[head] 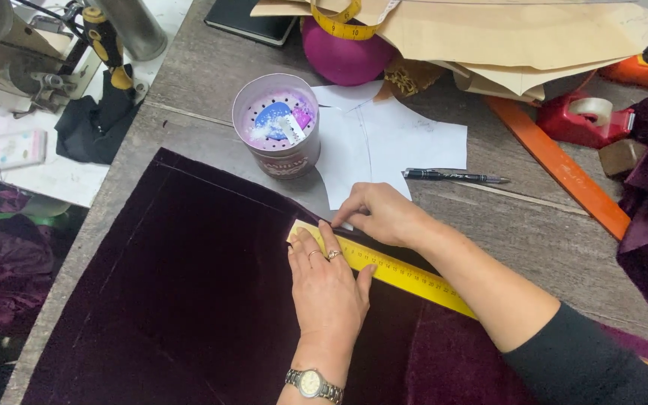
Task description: Cutting out a garment pattern from velvet fabric and marking measurement lines using a ruler and chalk.
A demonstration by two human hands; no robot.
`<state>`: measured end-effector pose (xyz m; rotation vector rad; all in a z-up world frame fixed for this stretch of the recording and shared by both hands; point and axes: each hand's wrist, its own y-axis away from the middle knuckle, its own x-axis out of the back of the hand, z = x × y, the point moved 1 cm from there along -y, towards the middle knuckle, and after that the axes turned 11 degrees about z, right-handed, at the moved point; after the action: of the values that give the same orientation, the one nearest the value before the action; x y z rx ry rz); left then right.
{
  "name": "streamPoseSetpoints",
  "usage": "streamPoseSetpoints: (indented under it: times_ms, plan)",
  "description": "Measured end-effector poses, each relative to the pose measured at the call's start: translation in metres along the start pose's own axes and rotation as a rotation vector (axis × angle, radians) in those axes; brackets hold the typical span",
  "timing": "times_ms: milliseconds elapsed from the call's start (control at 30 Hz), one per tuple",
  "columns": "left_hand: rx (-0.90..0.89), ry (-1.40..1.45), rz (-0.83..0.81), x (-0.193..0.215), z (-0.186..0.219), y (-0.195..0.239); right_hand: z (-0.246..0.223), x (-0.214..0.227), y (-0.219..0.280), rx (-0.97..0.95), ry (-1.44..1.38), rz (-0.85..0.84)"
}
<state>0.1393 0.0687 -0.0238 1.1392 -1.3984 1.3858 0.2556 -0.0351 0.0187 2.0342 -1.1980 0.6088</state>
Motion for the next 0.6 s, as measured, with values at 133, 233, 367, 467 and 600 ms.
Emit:
streamPoseSetpoints:
  times_ms: [133,233,367,467,600]
  plan:
    - [-0.015,-0.017,-0.005,0.001,0.000,0.000,0.000,-0.001,0.000,-0.008,0.017,0.004]
    - [-0.008,0.005,-0.009,0.000,0.000,0.001,0.004,-0.004,-0.002,0.007,0.021,0.011]
    - [-0.018,-0.029,-0.026,0.000,0.001,0.000,-0.002,-0.001,0.001,-0.021,0.042,0.001]
    - [-0.014,-0.029,-0.059,-0.002,0.001,-0.001,0.003,-0.005,-0.002,-0.007,0.043,0.010]
    - [-0.021,-0.034,-0.059,-0.001,0.002,-0.002,0.009,-0.009,-0.004,0.031,0.042,0.027]
